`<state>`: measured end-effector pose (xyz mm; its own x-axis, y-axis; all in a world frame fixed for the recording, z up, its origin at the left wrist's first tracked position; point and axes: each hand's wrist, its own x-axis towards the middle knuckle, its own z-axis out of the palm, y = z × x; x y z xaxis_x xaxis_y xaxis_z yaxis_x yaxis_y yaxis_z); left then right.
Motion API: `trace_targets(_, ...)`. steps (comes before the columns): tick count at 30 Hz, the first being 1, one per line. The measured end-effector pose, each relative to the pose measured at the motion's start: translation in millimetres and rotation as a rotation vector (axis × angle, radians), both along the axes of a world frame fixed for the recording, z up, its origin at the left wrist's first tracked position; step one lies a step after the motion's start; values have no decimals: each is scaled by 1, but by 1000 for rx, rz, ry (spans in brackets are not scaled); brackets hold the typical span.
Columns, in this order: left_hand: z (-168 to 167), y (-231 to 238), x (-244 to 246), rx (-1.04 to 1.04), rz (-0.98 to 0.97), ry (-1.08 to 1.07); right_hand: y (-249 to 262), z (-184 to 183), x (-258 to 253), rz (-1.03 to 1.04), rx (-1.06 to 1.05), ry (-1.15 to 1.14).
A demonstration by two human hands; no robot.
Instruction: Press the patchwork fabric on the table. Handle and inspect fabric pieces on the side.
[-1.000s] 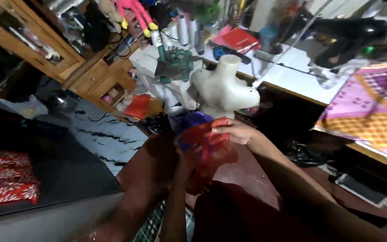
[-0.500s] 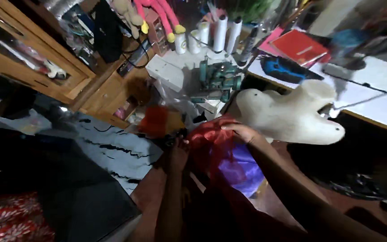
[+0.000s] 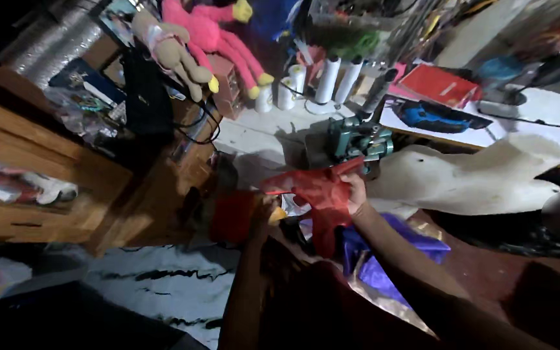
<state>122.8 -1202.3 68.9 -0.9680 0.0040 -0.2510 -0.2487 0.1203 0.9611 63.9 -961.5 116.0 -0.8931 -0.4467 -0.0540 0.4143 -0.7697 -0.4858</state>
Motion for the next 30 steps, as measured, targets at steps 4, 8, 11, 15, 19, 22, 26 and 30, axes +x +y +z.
trace_targets(4,17,-25,-30,190,30,-145,-38,9,-6,83,-28,10)
trace_targets(8,27,-59,-63,398,217,-199,-59,22,-40,132,572,-92)
trace_targets(11,8,-119,-88,195,219,-211,-84,-5,-81,234,1020,-131)
trace_targets(15,-10,-176,-125,-162,249,-346,-131,-80,-122,240,1112,-157)
trace_targets(19,-31,-203,-143,-298,422,-425,-172,-126,-144,87,1173,-107)
trace_targets(22,-42,-219,-138,-277,462,-429,-181,-138,-134,-53,1084,-54)
trace_targets(26,-54,-234,-109,-213,315,-274,-178,-137,-103,39,917,-174)
trace_targets(30,-77,-240,-109,-210,271,-360,-188,-152,-110,310,968,-303)
